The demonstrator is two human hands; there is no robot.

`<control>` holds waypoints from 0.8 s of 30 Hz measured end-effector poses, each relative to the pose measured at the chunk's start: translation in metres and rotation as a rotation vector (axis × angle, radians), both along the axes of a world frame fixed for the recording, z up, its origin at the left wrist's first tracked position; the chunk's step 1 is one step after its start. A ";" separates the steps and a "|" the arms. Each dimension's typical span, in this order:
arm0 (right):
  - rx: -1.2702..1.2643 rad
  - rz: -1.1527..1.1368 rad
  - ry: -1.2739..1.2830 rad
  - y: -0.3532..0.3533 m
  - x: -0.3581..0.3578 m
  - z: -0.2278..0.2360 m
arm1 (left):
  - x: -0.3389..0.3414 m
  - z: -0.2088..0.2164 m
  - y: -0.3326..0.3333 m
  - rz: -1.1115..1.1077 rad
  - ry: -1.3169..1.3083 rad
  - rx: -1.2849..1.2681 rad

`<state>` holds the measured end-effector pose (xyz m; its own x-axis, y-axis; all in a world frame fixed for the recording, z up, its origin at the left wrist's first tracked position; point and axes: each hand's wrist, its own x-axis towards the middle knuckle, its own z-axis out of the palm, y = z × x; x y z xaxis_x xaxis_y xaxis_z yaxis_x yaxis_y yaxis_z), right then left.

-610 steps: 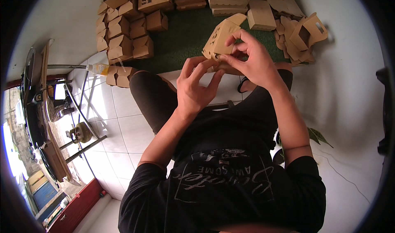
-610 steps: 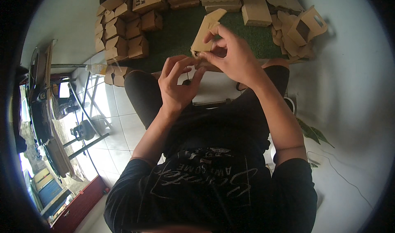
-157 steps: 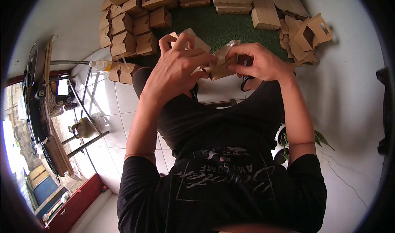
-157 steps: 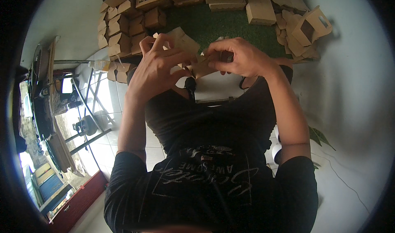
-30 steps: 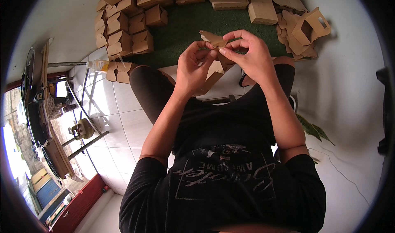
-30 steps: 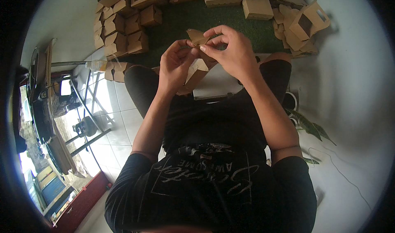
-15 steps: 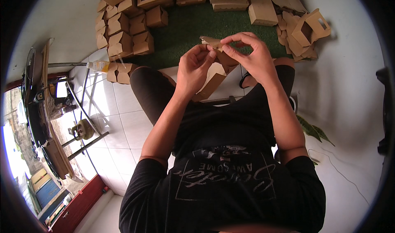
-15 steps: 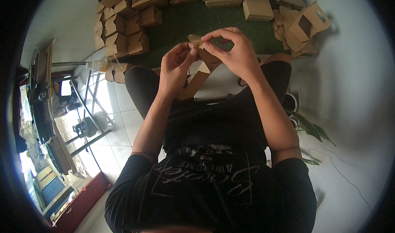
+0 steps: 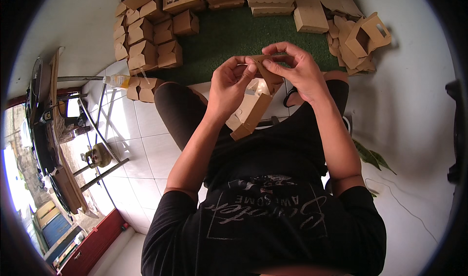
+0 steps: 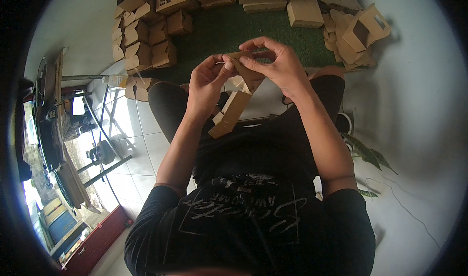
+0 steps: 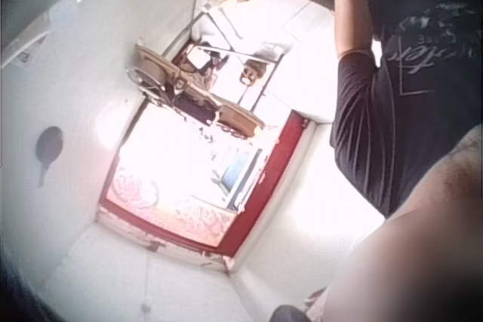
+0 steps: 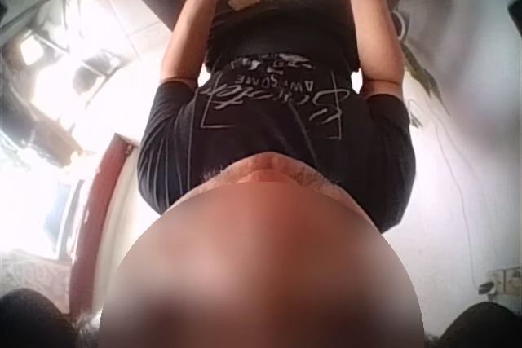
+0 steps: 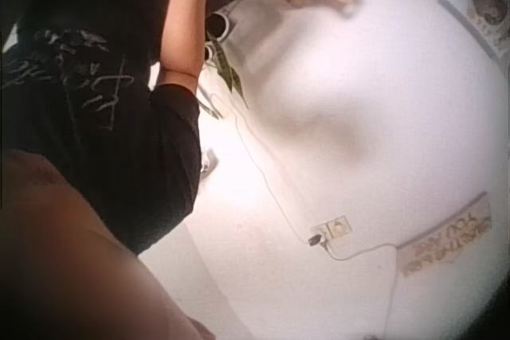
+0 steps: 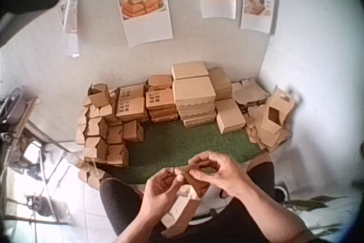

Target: The person assembles flat cardboard takeout boxes by hand, folding the sides and tucking tabs to form the box shape. Completed boxes are stacked on the table.

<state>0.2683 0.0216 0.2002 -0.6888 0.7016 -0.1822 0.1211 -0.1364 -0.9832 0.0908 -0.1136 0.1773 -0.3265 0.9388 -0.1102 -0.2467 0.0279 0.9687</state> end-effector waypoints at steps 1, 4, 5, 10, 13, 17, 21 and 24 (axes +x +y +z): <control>0.000 -0.016 0.006 -0.001 0.000 0.001 | 0.001 0.002 0.000 0.009 -0.011 -0.010; 0.048 0.001 0.019 -0.001 0.000 0.002 | 0.000 0.007 -0.001 0.014 -0.124 -0.026; 0.071 0.017 0.022 -0.001 0.000 0.002 | 0.000 0.009 -0.001 0.016 -0.167 -0.054; 0.313 0.007 -0.037 -0.009 0.002 0.002 | -0.001 0.016 -0.002 -0.011 0.069 -0.102; 0.391 -0.021 -0.079 -0.013 0.001 0.002 | -0.006 0.018 -0.004 -0.004 0.221 -0.148; 0.379 -0.059 -0.004 -0.017 0.000 0.001 | -0.014 0.024 -0.005 0.001 0.454 -0.184; 0.666 0.018 0.010 -0.012 -0.001 -0.001 | -0.017 0.038 -0.006 0.018 0.654 -0.138; 0.689 0.036 0.015 -0.012 -0.002 -0.002 | -0.014 0.049 -0.009 0.064 0.746 -0.081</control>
